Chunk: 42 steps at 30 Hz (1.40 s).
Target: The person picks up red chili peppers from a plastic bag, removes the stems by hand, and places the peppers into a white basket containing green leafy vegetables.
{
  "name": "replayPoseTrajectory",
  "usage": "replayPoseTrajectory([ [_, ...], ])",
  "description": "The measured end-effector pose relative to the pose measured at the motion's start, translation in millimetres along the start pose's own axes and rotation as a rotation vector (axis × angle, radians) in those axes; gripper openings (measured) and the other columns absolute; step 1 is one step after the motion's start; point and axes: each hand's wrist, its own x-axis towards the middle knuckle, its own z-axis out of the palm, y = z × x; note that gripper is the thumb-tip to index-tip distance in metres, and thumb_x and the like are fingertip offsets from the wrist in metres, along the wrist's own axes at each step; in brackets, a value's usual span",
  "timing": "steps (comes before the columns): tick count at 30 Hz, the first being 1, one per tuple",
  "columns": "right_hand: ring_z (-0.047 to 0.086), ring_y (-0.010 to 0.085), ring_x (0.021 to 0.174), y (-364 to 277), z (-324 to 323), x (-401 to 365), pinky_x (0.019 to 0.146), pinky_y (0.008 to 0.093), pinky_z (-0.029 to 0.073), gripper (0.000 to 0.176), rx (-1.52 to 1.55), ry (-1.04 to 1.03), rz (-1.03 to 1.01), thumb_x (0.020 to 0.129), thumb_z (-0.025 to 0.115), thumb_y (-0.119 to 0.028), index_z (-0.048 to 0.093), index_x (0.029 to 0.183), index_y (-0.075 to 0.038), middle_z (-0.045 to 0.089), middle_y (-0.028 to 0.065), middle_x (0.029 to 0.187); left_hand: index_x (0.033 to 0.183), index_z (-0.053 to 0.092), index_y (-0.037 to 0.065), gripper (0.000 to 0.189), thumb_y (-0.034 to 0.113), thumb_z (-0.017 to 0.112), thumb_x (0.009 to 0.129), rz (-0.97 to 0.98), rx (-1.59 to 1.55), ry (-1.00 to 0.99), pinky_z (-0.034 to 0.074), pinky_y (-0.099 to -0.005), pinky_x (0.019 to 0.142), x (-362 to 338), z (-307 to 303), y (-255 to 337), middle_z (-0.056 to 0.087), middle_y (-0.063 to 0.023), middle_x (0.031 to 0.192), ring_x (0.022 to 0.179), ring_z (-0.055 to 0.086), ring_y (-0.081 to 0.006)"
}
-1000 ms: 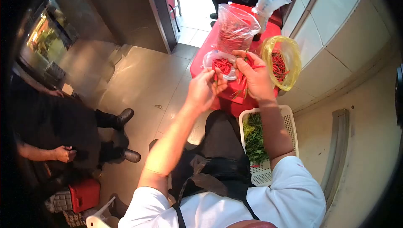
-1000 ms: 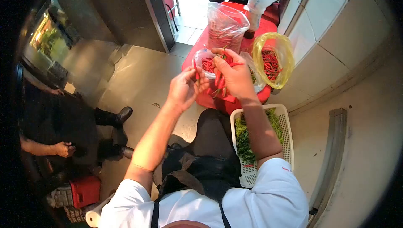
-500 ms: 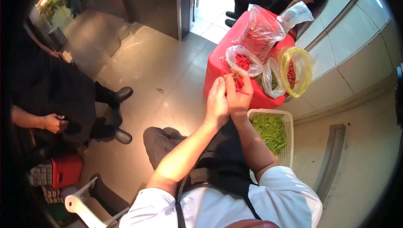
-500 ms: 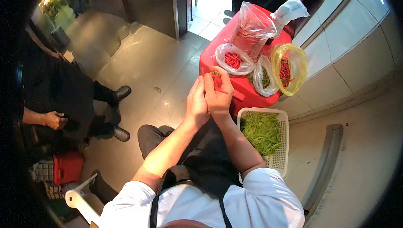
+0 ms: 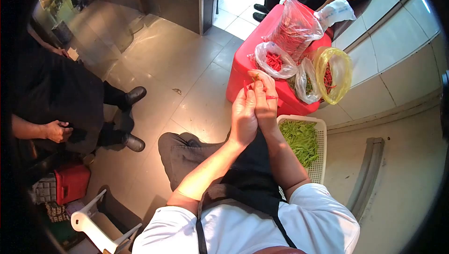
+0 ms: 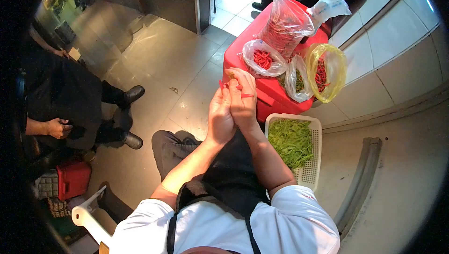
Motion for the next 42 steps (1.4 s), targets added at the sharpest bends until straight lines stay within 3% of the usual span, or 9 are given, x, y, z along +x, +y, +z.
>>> replayPoseTrajectory([
  [3,0.051,0.0229,0.118,4,-2,3,0.100,0.0342,0.040,0.031,-0.051,-0.066,-0.072,0.101,0.037,-0.013,0.059,0.119,0.000,0.057,0.0132,0.124,0.124,0.051,0.005,0.034,0.031,0.040,0.104,-0.017,-0.060,0.038,0.046,-0.0268,0.088,3,1,-4,0.058,-0.0036,0.112,0.100,0.056,-0.0115],
  [10,0.049,0.0231,0.123,3,-8,-2,0.106,0.0350,0.036,0.039,0.091,-0.177,0.133,0.103,0.033,-0.019,0.051,0.131,0.002,0.054,0.0148,0.131,0.124,0.051,0.005,0.034,0.031,0.044,0.103,-0.113,-0.072,0.021,0.047,-0.0254,0.085,-3,-3,-3,0.058,-0.0019,0.108,0.096,0.056,-0.0103],
  [13,0.049,0.0219,0.122,2,-7,-2,0.106,0.0343,0.036,0.040,0.393,-0.161,0.321,0.104,0.035,-0.021,0.049,0.133,0.002,0.055,0.0138,0.129,0.124,0.051,0.005,0.031,0.027,0.044,0.103,-0.062,0.158,0.010,0.047,-0.0241,0.082,1,-6,-3,0.059,-0.0018,0.106,0.094,0.056,-0.0095],
  [17,0.055,0.0134,0.101,-18,-11,2,0.092,0.0292,0.044,0.036,0.733,-0.031,0.386,0.104,0.038,-0.027,0.056,0.116,0.002,0.060,0.0092,0.110,0.123,0.051,0.005,0.027,0.021,0.043,0.103,-0.015,0.214,0.065,0.047,-0.0224,0.075,6,-6,-3,0.059,-0.0014,0.102,0.087,0.056,-0.0079],
  [22,0.059,0.0126,0.088,-20,-16,5,0.082,0.0268,0.048,0.036,0.638,-0.013,0.468,0.104,0.041,-0.029,0.058,0.110,0.002,0.064,0.0077,0.099,0.121,0.052,0.005,0.030,0.028,0.045,0.103,-0.211,-0.099,-0.019,0.046,-0.0210,0.067,12,-18,1,0.060,-0.0002,0.099,0.078,0.054,-0.0062],
  [24,0.061,0.0126,0.089,-6,-7,7,0.083,0.0278,0.050,0.036,0.567,-0.024,0.312,0.104,0.042,-0.028,0.059,0.110,0.003,0.066,0.0099,0.101,0.122,0.052,0.005,0.030,0.027,0.045,0.103,-0.140,0.059,0.030,0.046,-0.0218,0.069,10,-10,1,0.060,-0.0006,0.100,0.080,0.055,-0.0068],
  [28,0.061,0.0156,0.099,-7,-4,6,0.090,0.0286,0.048,0.033,0.511,-0.011,0.361,0.103,0.044,-0.023,0.060,0.110,0.005,0.065,0.0115,0.107,0.123,0.051,0.004,0.032,0.028,0.046,0.103,-0.009,0.303,0.029,0.047,-0.0238,0.077,9,-7,4,0.060,-0.0020,0.104,0.089,0.056,-0.0091],
  [34,0.056,0.0199,0.114,8,1,6,0.098,0.0301,0.044,0.035,0.208,-0.158,0.226,0.101,0.043,-0.014,0.054,0.125,0.009,0.060,0.0159,0.121,0.123,0.052,0.004,0.034,0.030,0.046,0.103,-0.190,-0.100,0.120,0.048,-0.0259,0.082,17,-6,13,0.060,-0.0034,0.107,0.095,0.058,-0.0114],
  [42,0.059,0.0131,0.095,-11,-7,7,0.084,0.0261,0.047,0.029,0.599,-0.130,0.392,0.101,0.044,-0.017,0.058,0.116,0.004,0.064,0.0084,0.103,0.120,0.053,0.006,0.032,0.032,0.047,0.102,-0.210,0.059,0.019,0.049,-0.0220,0.066,18,-28,11,0.062,-0.0016,0.098,0.079,0.058,-0.0084],
])
